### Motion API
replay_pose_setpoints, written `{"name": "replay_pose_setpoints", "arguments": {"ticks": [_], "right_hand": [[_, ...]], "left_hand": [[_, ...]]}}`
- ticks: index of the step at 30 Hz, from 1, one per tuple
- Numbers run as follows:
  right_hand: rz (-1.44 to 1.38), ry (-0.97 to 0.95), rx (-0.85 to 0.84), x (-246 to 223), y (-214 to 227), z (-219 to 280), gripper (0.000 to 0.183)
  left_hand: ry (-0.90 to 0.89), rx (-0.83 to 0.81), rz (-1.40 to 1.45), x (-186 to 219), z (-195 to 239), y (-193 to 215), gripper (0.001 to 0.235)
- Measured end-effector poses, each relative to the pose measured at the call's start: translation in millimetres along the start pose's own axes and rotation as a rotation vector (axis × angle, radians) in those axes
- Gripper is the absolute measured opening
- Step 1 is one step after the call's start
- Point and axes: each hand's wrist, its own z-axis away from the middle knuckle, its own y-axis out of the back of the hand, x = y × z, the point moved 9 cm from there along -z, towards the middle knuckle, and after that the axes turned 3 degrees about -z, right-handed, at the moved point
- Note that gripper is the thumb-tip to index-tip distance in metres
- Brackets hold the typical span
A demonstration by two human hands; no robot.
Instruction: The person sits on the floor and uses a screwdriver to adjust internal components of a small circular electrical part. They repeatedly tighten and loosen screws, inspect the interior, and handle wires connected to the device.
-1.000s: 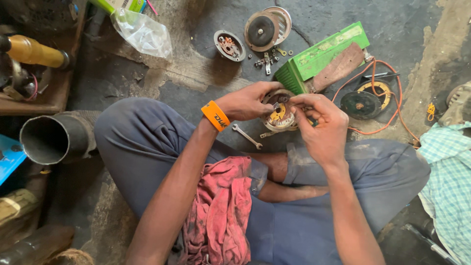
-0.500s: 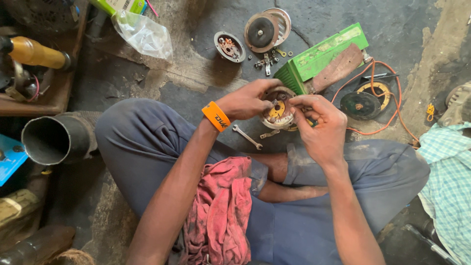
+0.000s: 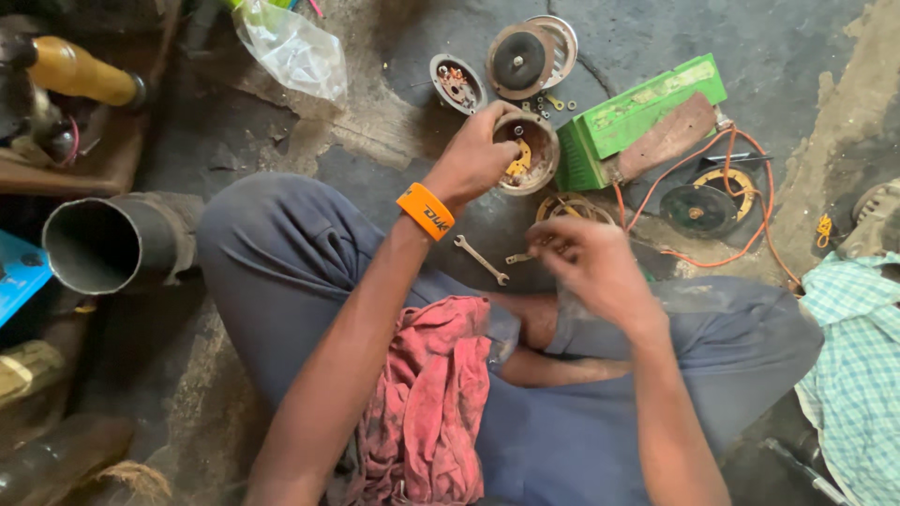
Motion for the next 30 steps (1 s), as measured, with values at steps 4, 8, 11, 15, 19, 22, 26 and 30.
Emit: {"name": "replay_pose_setpoints", "arguments": {"ticks": [4, 8, 11, 15, 19, 22, 26, 30], "right_hand": [[0.454, 0.167, 0.016, 3.7, -30.0, -6.2, 0.021], [0.560, 0.050, 0.012, 31.1, -47.1, -12.9, 0.018], [0.648, 0.004, -0.014, 43.3, -53.4, -16.8, 0.015], [0.507, 0.006, -0.118, 42.3, -52.3, -14.9, 0.013], [-0.384, -0.125, -0.177, 31.6, -30.2, -5.6, 0.014], [-0.662, -0.132, -0.116, 19.7, -7.8, -1.4, 0.014], [-0.767, -0.099, -0.068, 9.9, 5.4, 5.3, 0.015], [-0.782, 0.017, -0.013, -1.7, 15.6, 9.0, 0.014]], "left_hand": [[-0.003, 0.024, 0.077, -3.7, -1.8, -0.1, 0.031], [0.032, 0.077, 0.013, -3.3, -1.6, 5.7, 0.029], [0.004, 0.118, -0.048, 0.4, -0.4, 10.4, 0.029], [0.007, 0.108, 0.040, -3.6, -0.5, 7.1, 0.028], [0.018, 0.104, 0.019, -7.9, -1.5, 8.0, 0.027], [0.000, 0.113, 0.020, -6.3, -4.6, 10.1, 0.026], [0.036, 0.131, 0.027, -7.7, -2.8, 8.7, 0.026], [0.067, 0.154, 0.175, -5.3, 2.5, 11.5, 0.025]]}}
